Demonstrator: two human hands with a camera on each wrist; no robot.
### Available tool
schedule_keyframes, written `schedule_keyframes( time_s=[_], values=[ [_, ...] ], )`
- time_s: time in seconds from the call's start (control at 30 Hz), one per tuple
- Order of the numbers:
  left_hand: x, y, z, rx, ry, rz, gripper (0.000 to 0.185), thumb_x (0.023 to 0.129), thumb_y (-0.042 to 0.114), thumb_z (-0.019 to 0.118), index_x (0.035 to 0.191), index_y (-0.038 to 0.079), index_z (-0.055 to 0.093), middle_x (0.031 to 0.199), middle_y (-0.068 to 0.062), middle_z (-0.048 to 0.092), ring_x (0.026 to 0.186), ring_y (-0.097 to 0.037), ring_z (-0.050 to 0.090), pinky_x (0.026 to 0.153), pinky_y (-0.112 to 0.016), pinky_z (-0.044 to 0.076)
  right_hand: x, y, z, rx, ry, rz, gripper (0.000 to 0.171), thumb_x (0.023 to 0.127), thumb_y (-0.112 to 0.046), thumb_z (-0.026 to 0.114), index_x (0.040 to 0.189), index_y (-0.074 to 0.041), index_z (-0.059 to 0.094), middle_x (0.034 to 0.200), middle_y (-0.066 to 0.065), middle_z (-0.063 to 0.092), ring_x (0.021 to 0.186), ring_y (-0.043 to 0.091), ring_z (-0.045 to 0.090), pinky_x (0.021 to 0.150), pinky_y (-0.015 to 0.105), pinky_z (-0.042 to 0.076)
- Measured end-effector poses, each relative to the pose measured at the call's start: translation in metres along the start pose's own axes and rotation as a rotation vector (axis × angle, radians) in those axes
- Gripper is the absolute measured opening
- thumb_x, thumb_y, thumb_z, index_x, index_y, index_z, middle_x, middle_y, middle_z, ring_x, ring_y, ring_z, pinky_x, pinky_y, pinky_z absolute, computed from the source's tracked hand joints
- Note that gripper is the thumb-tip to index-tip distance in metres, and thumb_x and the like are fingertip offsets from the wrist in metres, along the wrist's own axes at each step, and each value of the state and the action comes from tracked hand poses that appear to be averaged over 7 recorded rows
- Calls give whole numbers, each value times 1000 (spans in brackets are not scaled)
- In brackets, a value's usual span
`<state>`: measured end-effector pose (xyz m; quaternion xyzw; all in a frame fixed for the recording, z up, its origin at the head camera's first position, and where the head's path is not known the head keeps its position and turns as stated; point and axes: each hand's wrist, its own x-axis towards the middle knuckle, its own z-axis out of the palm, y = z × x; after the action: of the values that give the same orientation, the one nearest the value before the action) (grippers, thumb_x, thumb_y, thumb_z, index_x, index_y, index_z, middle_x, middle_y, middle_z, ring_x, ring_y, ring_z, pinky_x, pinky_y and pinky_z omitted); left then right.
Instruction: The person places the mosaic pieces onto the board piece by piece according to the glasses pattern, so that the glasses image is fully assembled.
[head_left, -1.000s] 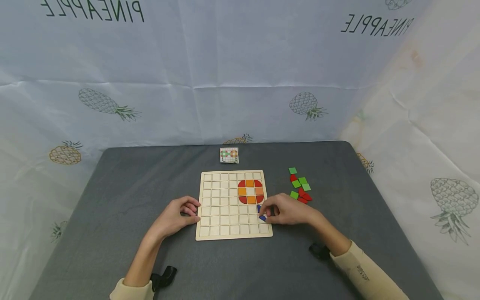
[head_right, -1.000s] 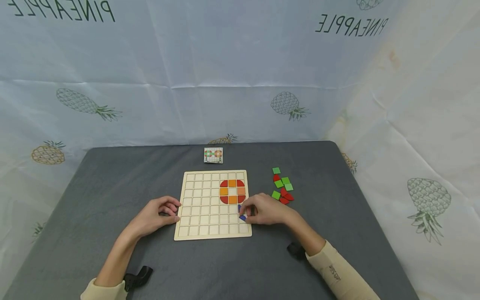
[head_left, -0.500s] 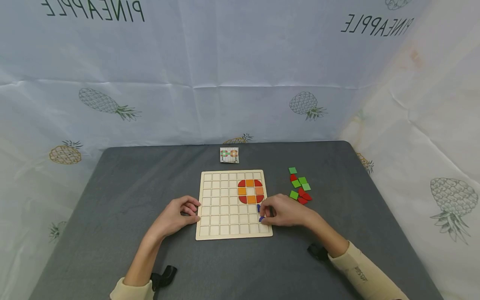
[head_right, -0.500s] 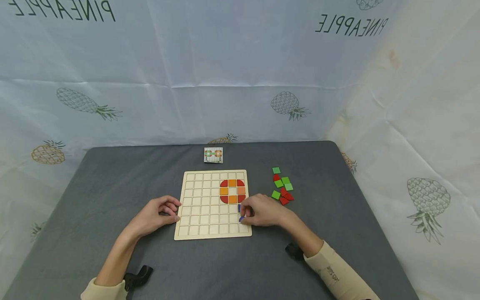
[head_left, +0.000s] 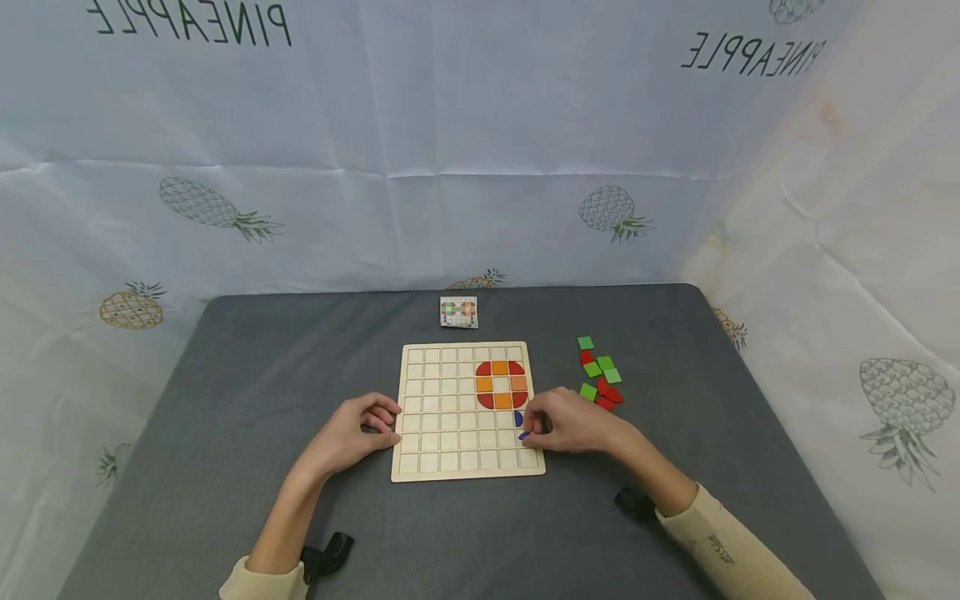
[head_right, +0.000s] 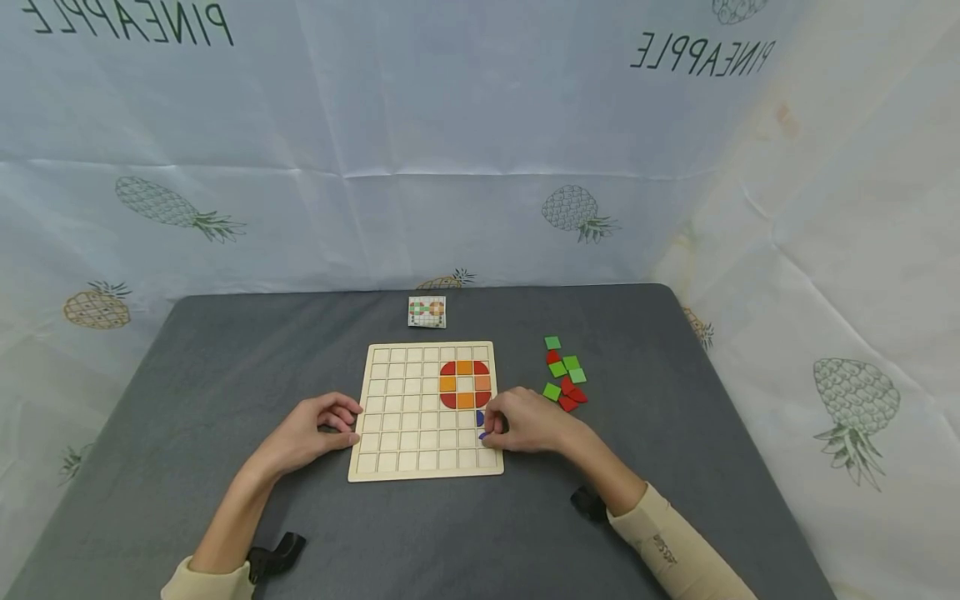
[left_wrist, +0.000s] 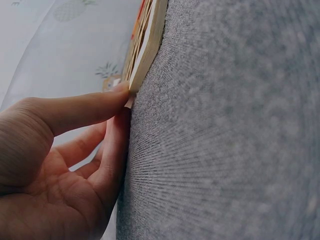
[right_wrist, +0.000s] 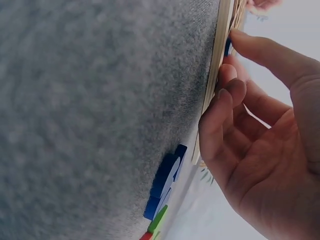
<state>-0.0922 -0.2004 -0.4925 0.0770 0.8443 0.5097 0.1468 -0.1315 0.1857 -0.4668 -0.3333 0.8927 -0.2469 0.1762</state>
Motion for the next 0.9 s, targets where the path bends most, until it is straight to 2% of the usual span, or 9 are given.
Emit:
schedule_keyframes(
  time_s=[0.23,0.47,0.67,0.9],
  values=[
    [0,-1,-1,-2,-1,4,38,92,8,86,125,-1,69,110,-14,69,91,-16,65,79,-25,54,2,0,0,18,18,7,12,93,-21,83,84,-20,74,72,-14,64,62,-2,54,61,19,50],
    [1,-1,0,-4,-1,-2,39,92,7,86,125,-1,69,109,-14,69,90,-16,66,79,-24,54,1,7,-4,157,45,20,9,93,-20,84,87,-18,77,74,-11,70,63,0,60,63,21,55],
    [1,-1,-1,-2,2,-6,39,91,6,86,125,-1,69,109,-14,69,91,-16,66,79,-24,55,1,11,-6,207,37,16,9,93,-20,85,90,-17,78,78,-8,73,66,2,63,66,21,56],
    [1,0,-1,-4,0,-8,39,91,6,86,125,-1,69,109,-14,69,90,-16,66,79,-24,55,1,11,-9,219,-9,-6,7,97,-14,79,104,-14,79,82,-8,70,67,2,59,66,20,52]
  ],
)
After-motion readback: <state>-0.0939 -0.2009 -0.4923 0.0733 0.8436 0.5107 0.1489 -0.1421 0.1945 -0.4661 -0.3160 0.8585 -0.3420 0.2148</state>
